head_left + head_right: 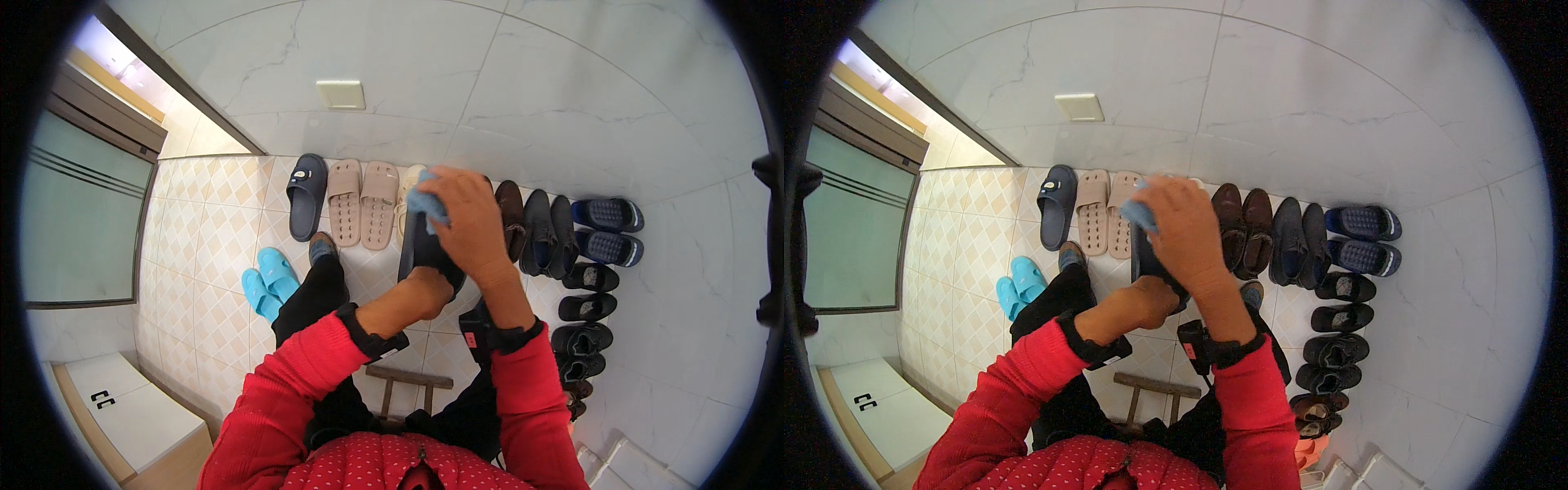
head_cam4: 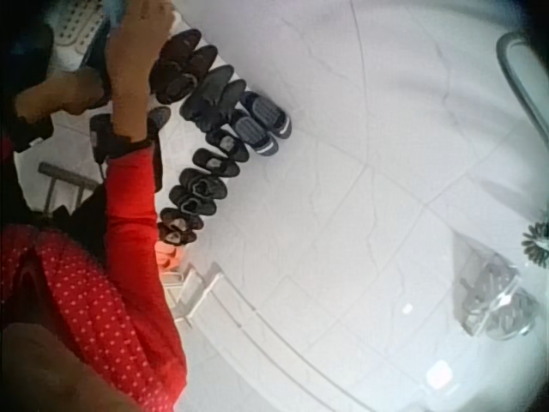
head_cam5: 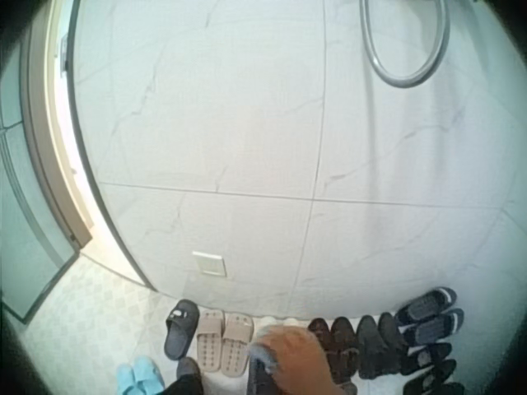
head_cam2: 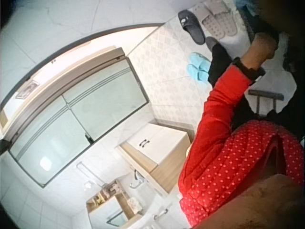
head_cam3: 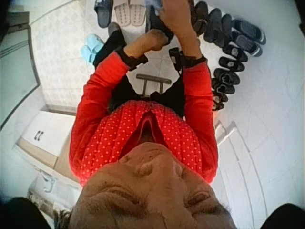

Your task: The person wipes a light blue slipper with a cloth, then places it on the floor. They pick up a dark grey slipper and continue wiping it with the same cloth, focusing on the top surface and edges.

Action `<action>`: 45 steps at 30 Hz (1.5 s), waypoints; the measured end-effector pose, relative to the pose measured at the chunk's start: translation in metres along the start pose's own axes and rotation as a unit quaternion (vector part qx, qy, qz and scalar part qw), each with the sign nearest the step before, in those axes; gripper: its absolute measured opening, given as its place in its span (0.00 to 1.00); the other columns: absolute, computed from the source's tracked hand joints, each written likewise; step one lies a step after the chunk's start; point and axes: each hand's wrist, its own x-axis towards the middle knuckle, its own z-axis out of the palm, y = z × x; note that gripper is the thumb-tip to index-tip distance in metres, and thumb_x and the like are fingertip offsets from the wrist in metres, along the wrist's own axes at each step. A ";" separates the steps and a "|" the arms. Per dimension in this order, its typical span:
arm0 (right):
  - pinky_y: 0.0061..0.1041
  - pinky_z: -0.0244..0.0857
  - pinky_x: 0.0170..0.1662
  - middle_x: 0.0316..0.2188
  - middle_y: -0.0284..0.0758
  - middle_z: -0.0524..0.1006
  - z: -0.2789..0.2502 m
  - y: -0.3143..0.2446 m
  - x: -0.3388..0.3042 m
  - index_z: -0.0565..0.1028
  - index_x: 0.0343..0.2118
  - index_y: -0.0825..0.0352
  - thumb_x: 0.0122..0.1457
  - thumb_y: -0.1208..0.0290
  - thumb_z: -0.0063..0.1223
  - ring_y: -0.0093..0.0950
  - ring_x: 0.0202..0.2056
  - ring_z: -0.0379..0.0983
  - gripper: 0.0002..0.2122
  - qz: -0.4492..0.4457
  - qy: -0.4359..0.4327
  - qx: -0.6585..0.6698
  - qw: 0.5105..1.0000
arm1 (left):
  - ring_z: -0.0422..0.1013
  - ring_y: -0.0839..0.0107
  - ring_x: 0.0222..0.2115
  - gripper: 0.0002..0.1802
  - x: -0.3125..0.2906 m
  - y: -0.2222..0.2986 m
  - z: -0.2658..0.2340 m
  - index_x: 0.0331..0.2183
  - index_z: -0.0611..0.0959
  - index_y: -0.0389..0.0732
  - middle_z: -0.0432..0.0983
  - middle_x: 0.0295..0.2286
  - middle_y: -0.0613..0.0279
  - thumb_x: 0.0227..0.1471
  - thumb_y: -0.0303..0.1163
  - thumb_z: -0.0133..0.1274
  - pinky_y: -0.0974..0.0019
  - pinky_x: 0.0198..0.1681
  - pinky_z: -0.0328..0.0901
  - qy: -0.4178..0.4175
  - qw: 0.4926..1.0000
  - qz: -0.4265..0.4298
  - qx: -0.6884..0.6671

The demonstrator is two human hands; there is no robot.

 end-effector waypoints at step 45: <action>0.32 0.65 0.48 0.41 0.35 0.71 0.001 0.005 -0.016 0.77 0.38 0.62 0.44 0.80 0.60 0.39 0.45 0.68 0.15 0.104 -0.214 0.017 0.971 | 0.78 0.53 0.36 0.08 -0.019 -0.017 -0.020 0.29 0.85 0.38 0.81 0.32 0.50 0.42 0.26 0.55 0.55 0.38 0.71 0.094 0.995 0.008 -0.021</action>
